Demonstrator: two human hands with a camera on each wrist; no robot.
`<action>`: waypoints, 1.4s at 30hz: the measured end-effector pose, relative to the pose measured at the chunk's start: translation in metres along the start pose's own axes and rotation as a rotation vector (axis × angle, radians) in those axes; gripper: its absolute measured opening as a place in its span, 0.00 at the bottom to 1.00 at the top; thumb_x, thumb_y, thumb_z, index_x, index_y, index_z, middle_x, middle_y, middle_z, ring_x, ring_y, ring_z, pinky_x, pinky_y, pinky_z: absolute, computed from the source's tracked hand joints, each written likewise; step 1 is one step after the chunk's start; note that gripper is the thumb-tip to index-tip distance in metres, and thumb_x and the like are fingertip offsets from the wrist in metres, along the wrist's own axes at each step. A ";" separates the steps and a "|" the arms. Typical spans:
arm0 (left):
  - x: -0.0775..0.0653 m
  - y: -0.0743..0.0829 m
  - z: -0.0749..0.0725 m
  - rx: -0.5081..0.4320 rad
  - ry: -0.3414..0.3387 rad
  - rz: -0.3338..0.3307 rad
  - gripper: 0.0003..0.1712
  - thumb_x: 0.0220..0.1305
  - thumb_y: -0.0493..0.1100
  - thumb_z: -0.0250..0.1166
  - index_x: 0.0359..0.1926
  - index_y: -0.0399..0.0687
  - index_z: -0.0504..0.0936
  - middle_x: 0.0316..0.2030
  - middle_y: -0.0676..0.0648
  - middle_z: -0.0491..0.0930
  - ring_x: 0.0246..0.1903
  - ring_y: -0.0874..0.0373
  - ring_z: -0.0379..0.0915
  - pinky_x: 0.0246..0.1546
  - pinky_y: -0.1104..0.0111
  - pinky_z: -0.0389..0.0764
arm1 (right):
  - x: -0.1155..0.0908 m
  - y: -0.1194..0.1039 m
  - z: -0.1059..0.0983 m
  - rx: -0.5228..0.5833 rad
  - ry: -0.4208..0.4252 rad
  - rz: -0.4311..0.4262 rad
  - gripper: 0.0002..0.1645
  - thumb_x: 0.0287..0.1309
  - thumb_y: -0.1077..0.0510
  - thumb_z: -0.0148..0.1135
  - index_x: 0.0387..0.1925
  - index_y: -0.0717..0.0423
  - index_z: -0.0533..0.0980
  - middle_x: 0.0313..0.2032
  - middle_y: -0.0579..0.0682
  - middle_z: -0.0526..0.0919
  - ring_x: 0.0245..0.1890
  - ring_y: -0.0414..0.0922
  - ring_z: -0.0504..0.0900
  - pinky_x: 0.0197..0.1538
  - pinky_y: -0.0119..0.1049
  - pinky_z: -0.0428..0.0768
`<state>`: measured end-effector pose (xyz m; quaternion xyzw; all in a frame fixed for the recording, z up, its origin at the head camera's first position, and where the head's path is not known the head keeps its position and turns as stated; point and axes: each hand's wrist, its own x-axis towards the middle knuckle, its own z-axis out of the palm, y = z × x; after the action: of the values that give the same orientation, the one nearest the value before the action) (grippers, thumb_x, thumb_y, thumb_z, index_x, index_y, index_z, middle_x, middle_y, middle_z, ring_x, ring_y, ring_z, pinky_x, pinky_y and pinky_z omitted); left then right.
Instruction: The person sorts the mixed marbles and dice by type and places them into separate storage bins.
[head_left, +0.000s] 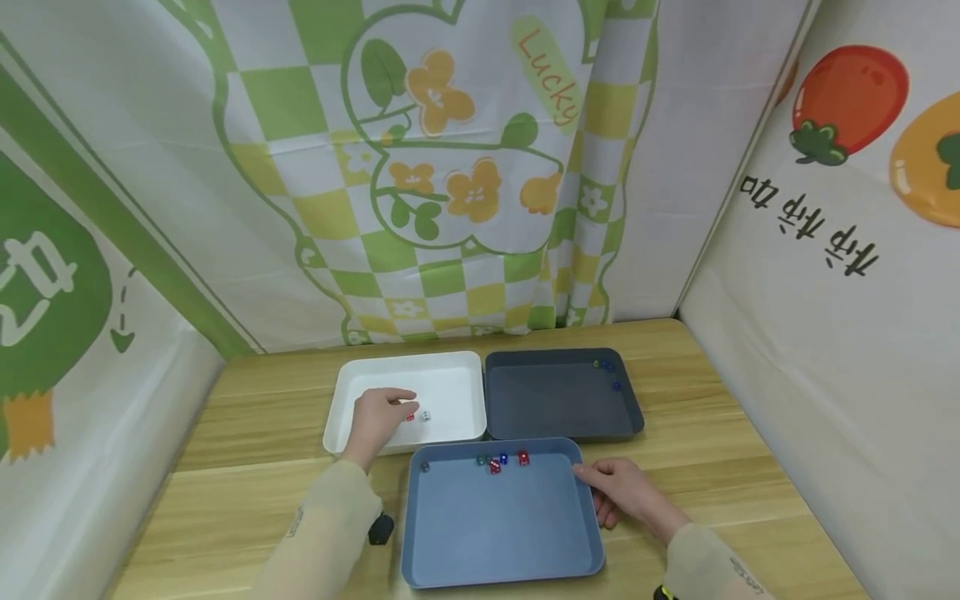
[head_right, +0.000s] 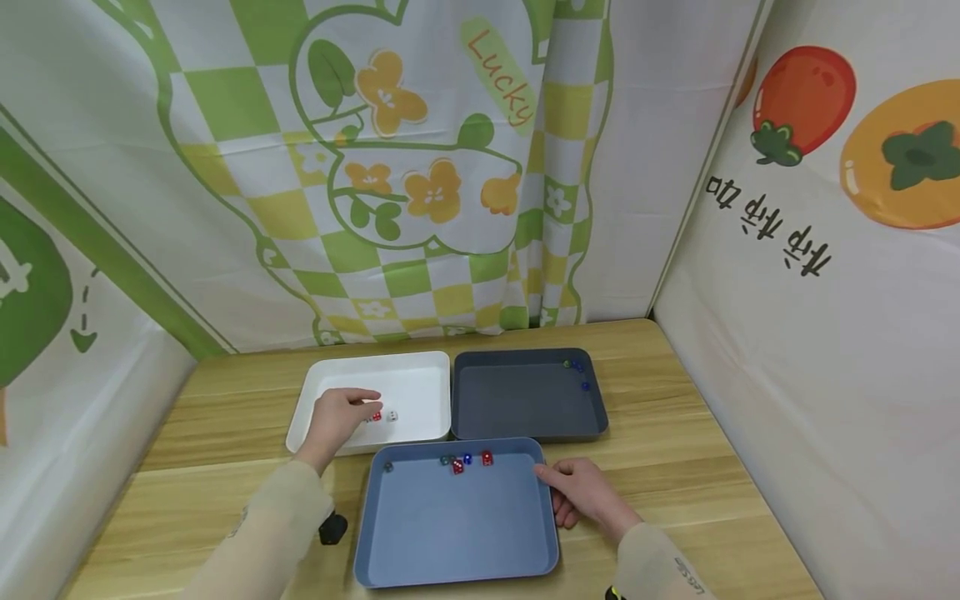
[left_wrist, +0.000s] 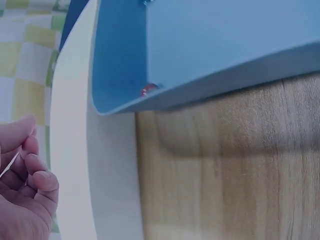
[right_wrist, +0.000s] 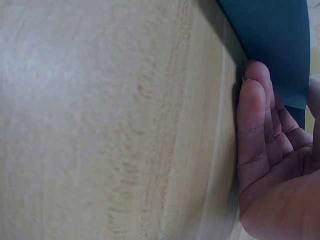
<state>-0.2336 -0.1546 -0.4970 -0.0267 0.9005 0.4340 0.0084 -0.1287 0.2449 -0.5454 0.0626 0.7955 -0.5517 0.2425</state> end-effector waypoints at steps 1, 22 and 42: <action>-0.001 0.002 0.000 -0.013 -0.012 -0.004 0.16 0.64 0.42 0.70 0.50 0.39 0.89 0.34 0.40 0.88 0.32 0.49 0.83 0.29 0.69 0.73 | 0.000 0.000 0.000 0.000 0.000 0.000 0.31 0.68 0.34 0.60 0.33 0.60 0.80 0.20 0.51 0.80 0.15 0.40 0.79 0.21 0.35 0.82; -0.039 0.043 0.023 -0.087 -0.109 0.017 0.13 0.65 0.43 0.71 0.48 0.43 0.90 0.36 0.47 0.88 0.32 0.58 0.81 0.31 0.67 0.80 | -0.001 0.000 -0.002 0.004 -0.006 -0.007 0.32 0.67 0.33 0.61 0.34 0.60 0.79 0.21 0.52 0.80 0.16 0.41 0.79 0.21 0.37 0.82; -0.049 0.054 0.038 -0.064 -0.201 0.089 0.12 0.63 0.41 0.73 0.47 0.43 0.90 0.38 0.47 0.89 0.32 0.61 0.82 0.33 0.66 0.83 | 0.000 0.000 -0.001 0.007 -0.021 -0.002 0.32 0.67 0.33 0.61 0.30 0.60 0.79 0.20 0.51 0.80 0.16 0.42 0.79 0.21 0.37 0.83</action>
<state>-0.1876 -0.0895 -0.4768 0.0567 0.8811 0.4629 0.0785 -0.1284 0.2460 -0.5453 0.0568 0.7910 -0.5554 0.2500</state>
